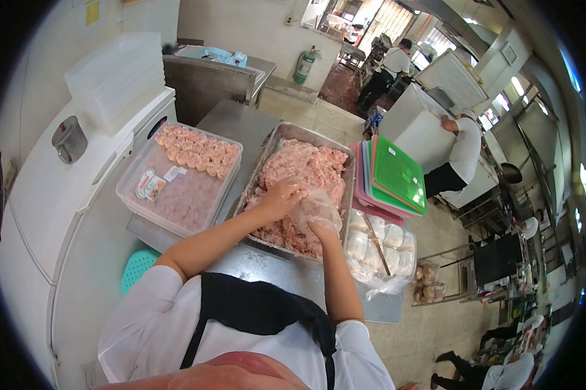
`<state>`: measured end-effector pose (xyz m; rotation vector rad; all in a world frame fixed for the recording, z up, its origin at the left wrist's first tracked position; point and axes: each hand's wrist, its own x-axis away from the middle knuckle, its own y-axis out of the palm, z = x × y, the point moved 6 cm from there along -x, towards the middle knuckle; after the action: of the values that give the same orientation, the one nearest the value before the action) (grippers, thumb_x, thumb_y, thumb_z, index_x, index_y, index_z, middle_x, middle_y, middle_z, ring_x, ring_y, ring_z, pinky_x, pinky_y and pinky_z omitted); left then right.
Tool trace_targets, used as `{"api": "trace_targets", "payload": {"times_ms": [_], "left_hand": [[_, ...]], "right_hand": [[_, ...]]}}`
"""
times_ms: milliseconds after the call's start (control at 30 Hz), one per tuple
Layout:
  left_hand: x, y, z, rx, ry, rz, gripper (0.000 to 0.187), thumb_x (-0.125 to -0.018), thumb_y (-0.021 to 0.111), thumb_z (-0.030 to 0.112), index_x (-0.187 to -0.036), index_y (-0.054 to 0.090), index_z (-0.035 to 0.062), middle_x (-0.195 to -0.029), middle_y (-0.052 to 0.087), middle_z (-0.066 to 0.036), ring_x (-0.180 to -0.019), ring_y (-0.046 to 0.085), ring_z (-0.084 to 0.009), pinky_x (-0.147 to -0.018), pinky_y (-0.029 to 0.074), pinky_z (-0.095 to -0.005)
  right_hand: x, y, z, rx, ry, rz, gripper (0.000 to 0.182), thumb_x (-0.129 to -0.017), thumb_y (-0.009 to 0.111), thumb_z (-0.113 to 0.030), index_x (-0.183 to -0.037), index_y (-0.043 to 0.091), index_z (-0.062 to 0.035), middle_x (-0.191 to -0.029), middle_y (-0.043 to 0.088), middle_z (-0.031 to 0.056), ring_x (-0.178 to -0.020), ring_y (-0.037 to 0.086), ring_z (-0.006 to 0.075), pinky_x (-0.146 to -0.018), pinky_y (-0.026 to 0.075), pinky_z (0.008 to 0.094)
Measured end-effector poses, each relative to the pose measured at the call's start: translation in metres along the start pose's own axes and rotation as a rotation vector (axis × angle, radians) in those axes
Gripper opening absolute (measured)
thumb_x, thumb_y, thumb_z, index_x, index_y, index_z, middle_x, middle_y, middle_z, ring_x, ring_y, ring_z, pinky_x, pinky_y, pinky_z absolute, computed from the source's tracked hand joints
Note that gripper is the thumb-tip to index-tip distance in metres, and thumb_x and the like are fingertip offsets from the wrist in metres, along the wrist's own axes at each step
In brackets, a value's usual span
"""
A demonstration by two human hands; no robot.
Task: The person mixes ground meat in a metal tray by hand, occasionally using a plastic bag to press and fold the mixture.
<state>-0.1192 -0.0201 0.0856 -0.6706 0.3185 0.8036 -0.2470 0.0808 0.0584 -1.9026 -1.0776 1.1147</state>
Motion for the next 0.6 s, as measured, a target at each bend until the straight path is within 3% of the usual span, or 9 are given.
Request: {"api": "trace_targets", "payload": {"times_ms": [100, 167, 233, 267, 333, 400, 500, 533, 600], "left_hand": [[-0.006, 0.000, 0.009, 0.014, 0.081, 0.055, 0.032, -0.094, 0.061, 0.030, -0.112, 0.067, 0.0042, -0.119, 0.061, -0.021, -0.111, 0.057, -0.0408, -0.099, 0.045, -0.0451], [-0.009, -0.007, 0.024, 0.006, 0.125, 0.035, 0.035, -0.094, 0.062, 0.031, -0.118, 0.065, 0.0058, -0.127, 0.058, -0.021, -0.118, 0.053, -0.0412, -0.101, 0.043, -0.0464], [-0.010, -0.017, 0.046, -0.008, 0.117, -0.076, 0.039, -0.093, 0.063, 0.032, -0.124, 0.062, 0.0073, -0.135, 0.054, -0.021, -0.125, 0.049, -0.0417, -0.103, 0.042, -0.0480], [-0.008, -0.019, 0.055, -0.041, 0.183, -0.011, 0.039, -0.093, 0.063, 0.030, -0.125, 0.061, 0.0078, -0.136, 0.053, -0.020, -0.126, 0.048, -0.0416, -0.104, 0.041, -0.0482], [0.000, -0.018, 0.073, -0.105, 0.312, 0.117, 0.040, -0.092, 0.064, 0.026, -0.127, 0.059, 0.0088, -0.140, 0.050, -0.019, -0.128, 0.047, -0.0414, -0.105, 0.041, -0.0486], [0.001, -0.014, 0.065, -0.036, 0.237, 0.086, 0.037, -0.091, 0.064, 0.022, -0.125, 0.060, 0.0079, -0.138, 0.053, -0.019, -0.127, 0.050, -0.0390, -0.104, 0.042, -0.0459], [-0.002, -0.003, 0.030, 0.142, 0.030, -0.028, 0.034, -0.089, 0.064, 0.017, -0.121, 0.063, 0.0066, -0.129, 0.059, -0.019, -0.120, 0.057, -0.0345, -0.101, 0.045, -0.0417], [-0.003, -0.002, 0.021, 0.215, -0.057, -0.076, 0.033, -0.088, 0.064, 0.015, -0.120, 0.063, 0.0063, -0.125, 0.062, -0.018, -0.117, 0.059, -0.0329, -0.100, 0.046, -0.0403], [-0.003, -0.004, 0.016, 0.212, -0.051, -0.068, 0.029, -0.088, 0.064, 0.014, -0.116, 0.065, 0.0053, -0.115, 0.066, -0.017, -0.108, 0.064, -0.0294, -0.096, 0.048, -0.0381]], "right_hand": [[-0.007, -0.023, -0.028, 0.053, -0.233, 0.184, 0.030, -0.096, 0.056, -0.027, -0.117, 0.069, -0.0097, -0.117, 0.068, 0.0164, -0.109, 0.063, 0.0350, -0.092, 0.050, 0.0430], [-0.014, -0.028, -0.035, -0.061, -0.077, 0.163, 0.030, -0.095, 0.057, -0.025, -0.118, 0.068, -0.0089, -0.119, 0.068, 0.0154, -0.111, 0.063, 0.0343, -0.094, 0.050, 0.0416], [-0.015, -0.026, -0.031, -0.460, 0.036, 0.185, 0.032, -0.095, 0.059, -0.023, -0.123, 0.065, -0.0083, -0.123, 0.066, 0.0143, -0.116, 0.060, 0.0327, -0.099, 0.047, 0.0411], [-0.015, -0.020, -0.025, -0.802, 0.071, 0.214, 0.036, -0.094, 0.060, -0.023, -0.127, 0.063, -0.0081, -0.126, 0.064, 0.0137, -0.120, 0.058, 0.0314, -0.103, 0.045, 0.0413], [-0.014, -0.017, -0.017, -0.787, -0.021, 0.255, 0.037, -0.095, 0.060, -0.022, -0.129, 0.061, -0.0069, -0.129, 0.062, 0.0130, -0.122, 0.057, 0.0284, -0.105, 0.044, 0.0405], [-0.013, -0.019, -0.017, -0.065, -0.265, 0.268, 0.033, -0.098, 0.057, -0.021, -0.126, 0.062, -0.0052, -0.128, 0.063, 0.0127, -0.118, 0.059, 0.0249, -0.099, 0.047, 0.0387], [-0.009, 0.001, -0.006, -0.738, 0.277, 0.091, 0.035, -0.099, 0.055, -0.022, -0.129, 0.059, -0.0050, -0.130, 0.060, 0.0131, -0.121, 0.056, 0.0215, -0.100, 0.045, 0.0365], [-0.009, -0.005, -0.021, -0.715, 0.192, 0.080, 0.035, -0.098, 0.055, -0.021, -0.129, 0.059, -0.0040, -0.126, 0.062, 0.0125, -0.118, 0.057, 0.0213, -0.100, 0.045, 0.0356], [-0.007, 0.001, -0.027, -0.650, 0.264, 0.138, 0.033, -0.097, 0.058, -0.019, -0.127, 0.061, -0.0046, -0.122, 0.063, 0.0074, -0.112, 0.059, 0.0190, -0.095, 0.047, 0.0332]]}}
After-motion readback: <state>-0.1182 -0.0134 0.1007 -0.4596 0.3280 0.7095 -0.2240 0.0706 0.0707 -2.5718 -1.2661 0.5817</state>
